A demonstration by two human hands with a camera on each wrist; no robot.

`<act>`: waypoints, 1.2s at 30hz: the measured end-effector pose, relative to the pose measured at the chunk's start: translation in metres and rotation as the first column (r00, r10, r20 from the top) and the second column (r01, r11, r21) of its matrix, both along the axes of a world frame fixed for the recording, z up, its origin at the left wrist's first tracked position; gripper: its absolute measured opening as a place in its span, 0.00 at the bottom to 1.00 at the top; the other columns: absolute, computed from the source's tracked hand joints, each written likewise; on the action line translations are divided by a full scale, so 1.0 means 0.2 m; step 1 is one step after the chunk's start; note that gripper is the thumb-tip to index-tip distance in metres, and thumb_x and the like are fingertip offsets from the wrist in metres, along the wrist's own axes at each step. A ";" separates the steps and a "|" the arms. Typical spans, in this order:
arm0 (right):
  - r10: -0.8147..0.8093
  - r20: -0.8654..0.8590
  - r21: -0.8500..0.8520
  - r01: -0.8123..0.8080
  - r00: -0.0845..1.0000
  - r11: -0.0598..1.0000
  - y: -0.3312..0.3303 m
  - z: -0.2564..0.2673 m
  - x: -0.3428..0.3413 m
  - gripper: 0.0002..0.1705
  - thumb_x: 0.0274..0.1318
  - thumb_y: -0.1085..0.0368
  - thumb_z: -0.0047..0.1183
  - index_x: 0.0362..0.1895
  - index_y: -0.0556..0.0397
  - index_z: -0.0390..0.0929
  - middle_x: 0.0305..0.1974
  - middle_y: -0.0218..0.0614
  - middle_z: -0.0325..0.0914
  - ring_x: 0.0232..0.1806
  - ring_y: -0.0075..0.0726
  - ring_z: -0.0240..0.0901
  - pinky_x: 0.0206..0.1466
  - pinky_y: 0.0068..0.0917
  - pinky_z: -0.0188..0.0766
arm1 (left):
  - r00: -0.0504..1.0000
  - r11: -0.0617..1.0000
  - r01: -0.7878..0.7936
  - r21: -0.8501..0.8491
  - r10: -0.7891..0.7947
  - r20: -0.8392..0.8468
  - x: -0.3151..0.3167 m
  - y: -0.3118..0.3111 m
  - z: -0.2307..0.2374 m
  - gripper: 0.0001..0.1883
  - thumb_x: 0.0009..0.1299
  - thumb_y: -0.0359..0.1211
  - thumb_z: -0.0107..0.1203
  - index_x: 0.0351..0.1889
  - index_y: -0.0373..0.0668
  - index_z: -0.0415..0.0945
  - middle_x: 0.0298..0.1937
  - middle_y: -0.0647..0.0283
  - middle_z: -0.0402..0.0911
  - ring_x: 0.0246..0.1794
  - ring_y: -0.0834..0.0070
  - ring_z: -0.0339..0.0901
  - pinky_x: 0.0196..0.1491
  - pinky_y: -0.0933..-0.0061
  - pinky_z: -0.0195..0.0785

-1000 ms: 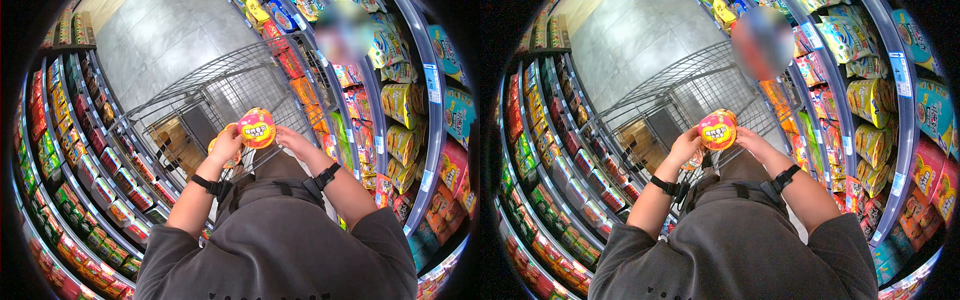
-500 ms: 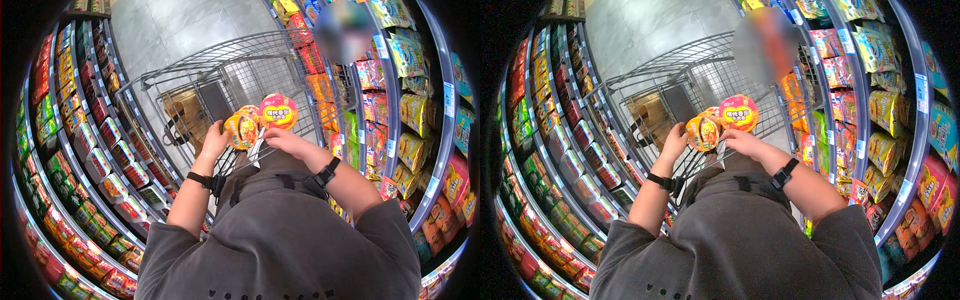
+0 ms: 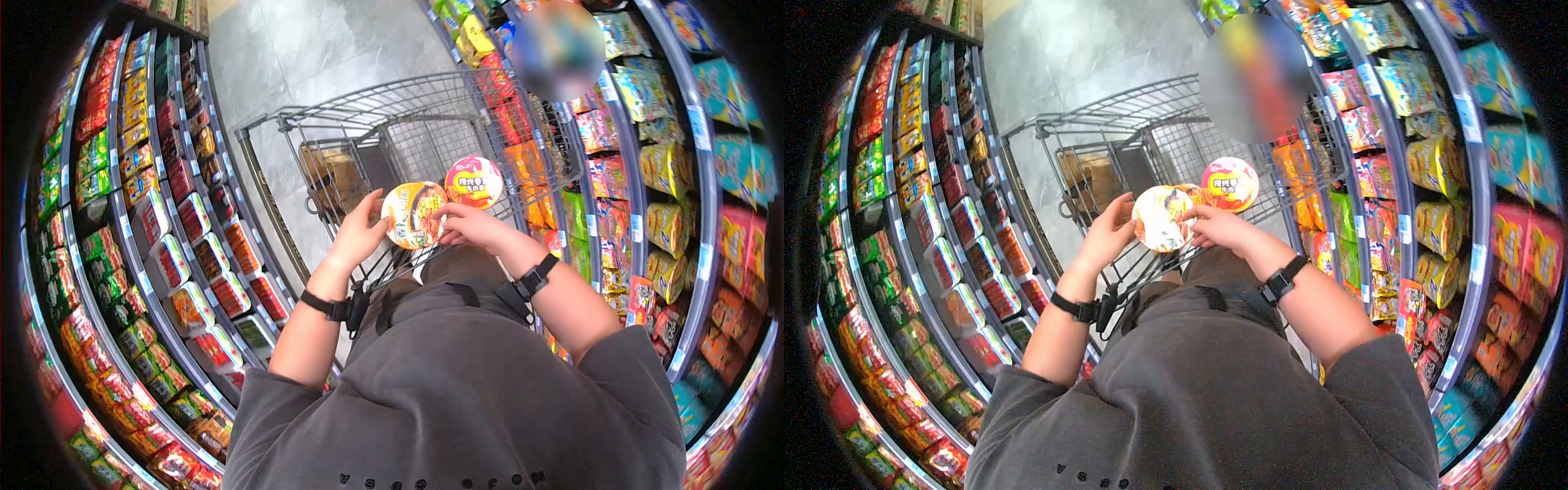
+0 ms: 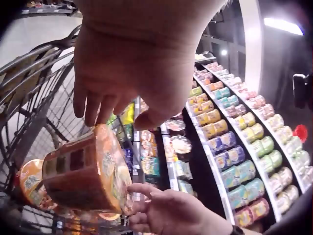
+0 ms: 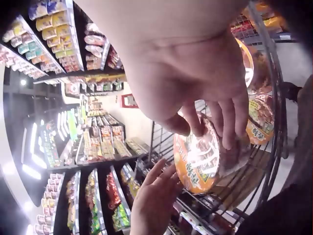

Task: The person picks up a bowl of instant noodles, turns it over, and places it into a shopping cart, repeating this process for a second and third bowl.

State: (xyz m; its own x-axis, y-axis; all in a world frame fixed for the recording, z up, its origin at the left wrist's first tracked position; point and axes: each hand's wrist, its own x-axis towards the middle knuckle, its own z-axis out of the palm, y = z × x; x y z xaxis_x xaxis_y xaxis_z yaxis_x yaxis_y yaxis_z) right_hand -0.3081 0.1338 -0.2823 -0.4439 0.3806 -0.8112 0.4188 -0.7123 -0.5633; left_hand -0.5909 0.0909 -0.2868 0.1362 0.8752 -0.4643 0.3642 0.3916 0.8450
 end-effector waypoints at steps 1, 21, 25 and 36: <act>-0.058 -0.030 0.006 0.058 0.998 0.998 -0.01 0.10 0.01 0.21 0.71 0.60 0.48 0.64 0.49 0.76 0.46 0.35 0.82 0.42 0.30 0.82 0.47 0.30 0.78 | 0.999 0.999 0.019 0.050 -0.021 0.049 -0.02 0.01 0.09 0.33 0.74 0.33 0.58 0.76 0.37 0.62 0.67 0.48 0.80 0.68 0.57 0.77 0.72 0.60 0.67; -0.563 -0.729 0.068 0.860 0.389 0.506 -1.02 1.22 0.54 0.18 0.75 0.59 0.50 0.60 0.56 0.75 0.43 0.37 0.83 0.42 0.32 0.82 0.46 0.33 0.79 | 0.646 0.370 0.550 0.748 -0.757 -0.101 0.69 -0.04 1.08 0.73 0.53 0.43 0.80 0.83 0.31 0.32 0.80 0.42 0.56 0.80 0.52 0.59 0.80 0.54 0.51; -0.540 -0.763 0.121 0.900 0.354 0.420 -1.22 1.31 0.70 0.21 0.73 0.56 0.51 0.61 0.57 0.74 0.42 0.39 0.83 0.44 0.35 0.81 0.50 0.34 0.77 | 0.493 0.639 0.533 0.555 -0.767 0.411 1.01 -0.15 1.14 0.77 0.53 0.41 0.82 0.83 0.34 0.24 0.79 0.46 0.57 0.79 0.59 0.59 0.79 0.56 0.53; -0.536 -0.774 0.363 0.930 0.336 0.059 -1.93 1.43 1.35 0.39 0.71 0.57 0.52 0.80 0.54 0.55 0.64 0.47 0.74 0.66 0.43 0.72 0.67 0.41 0.68 | 0.312 0.675 0.551 0.490 -0.711 0.630 1.96 -0.57 1.31 0.74 0.58 0.39 0.78 0.84 0.42 0.20 0.80 0.49 0.56 0.80 0.60 0.58 0.79 0.57 0.54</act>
